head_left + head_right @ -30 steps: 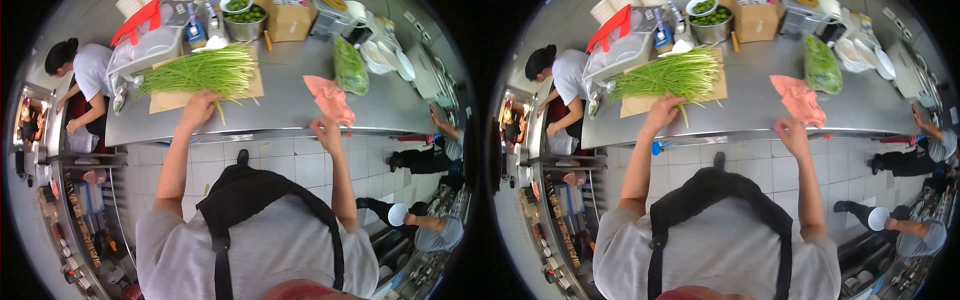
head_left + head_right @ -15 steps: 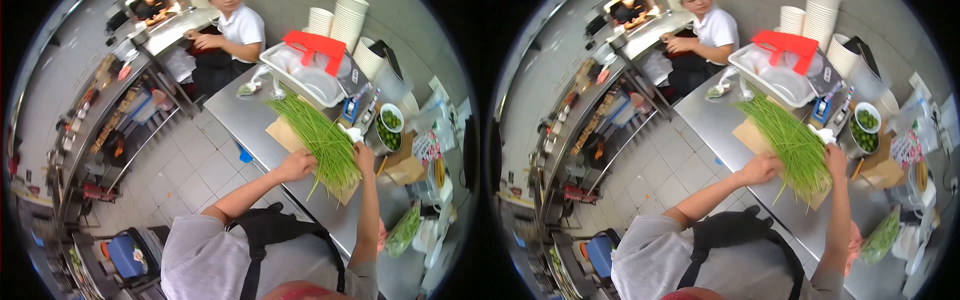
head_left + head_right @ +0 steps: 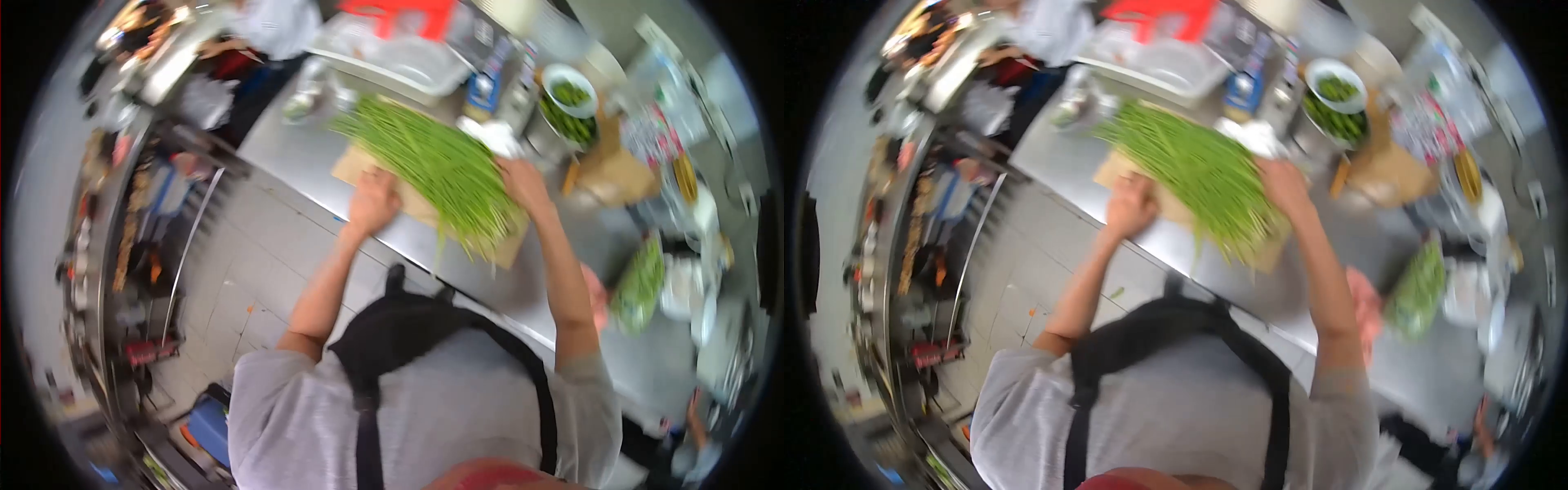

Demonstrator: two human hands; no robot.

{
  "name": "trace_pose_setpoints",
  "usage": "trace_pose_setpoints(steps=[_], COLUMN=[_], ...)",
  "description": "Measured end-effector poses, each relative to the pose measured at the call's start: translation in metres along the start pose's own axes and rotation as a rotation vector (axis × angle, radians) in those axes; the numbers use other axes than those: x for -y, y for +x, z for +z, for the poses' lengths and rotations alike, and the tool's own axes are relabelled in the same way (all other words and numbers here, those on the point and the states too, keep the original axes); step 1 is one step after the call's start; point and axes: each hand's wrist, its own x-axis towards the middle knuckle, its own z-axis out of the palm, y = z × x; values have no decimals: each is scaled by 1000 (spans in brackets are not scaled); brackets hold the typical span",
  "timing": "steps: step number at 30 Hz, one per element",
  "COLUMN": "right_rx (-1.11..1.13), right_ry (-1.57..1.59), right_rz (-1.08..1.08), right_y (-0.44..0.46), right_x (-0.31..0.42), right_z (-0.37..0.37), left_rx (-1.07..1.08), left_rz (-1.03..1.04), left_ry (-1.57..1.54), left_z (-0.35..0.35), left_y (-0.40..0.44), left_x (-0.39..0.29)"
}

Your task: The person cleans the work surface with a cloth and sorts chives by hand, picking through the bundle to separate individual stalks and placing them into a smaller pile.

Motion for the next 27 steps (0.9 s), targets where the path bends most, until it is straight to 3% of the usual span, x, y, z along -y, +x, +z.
trace_pose_setpoints(steps=[1,5,9,11,14,16,18,21,27], right_rx=[147,-298,-326,28,70,-54,-262,-296,-477], right_ry=[-35,-1,66,-173,-141,-103,44,668,830], right_rz=[104,150,86,197,282,264,314,448,338], right_y=[1,15,55,72,69,66,60,41,20], right_x=[5,11,33,21,9,-5,-12,-27,-1], right_z=[-15,-59,-58,-19,-1,-15,-43,-71,-62], left_rx=[18,73,182,214,251,255,510,518,782], left_rz=[-28,73,93,94,126,168,-48,-97,207], left_ry=[-54,-216,-384,-447,-564,-632,-1063,-1304,-1781], left_z=[-4,-7,-11,-16,-17,-16,-23,-45,-58], left_y=[1,11,18,17,14,14,20,35,97], left_x=[-1,15,28,33,44,55,65,53,-19])
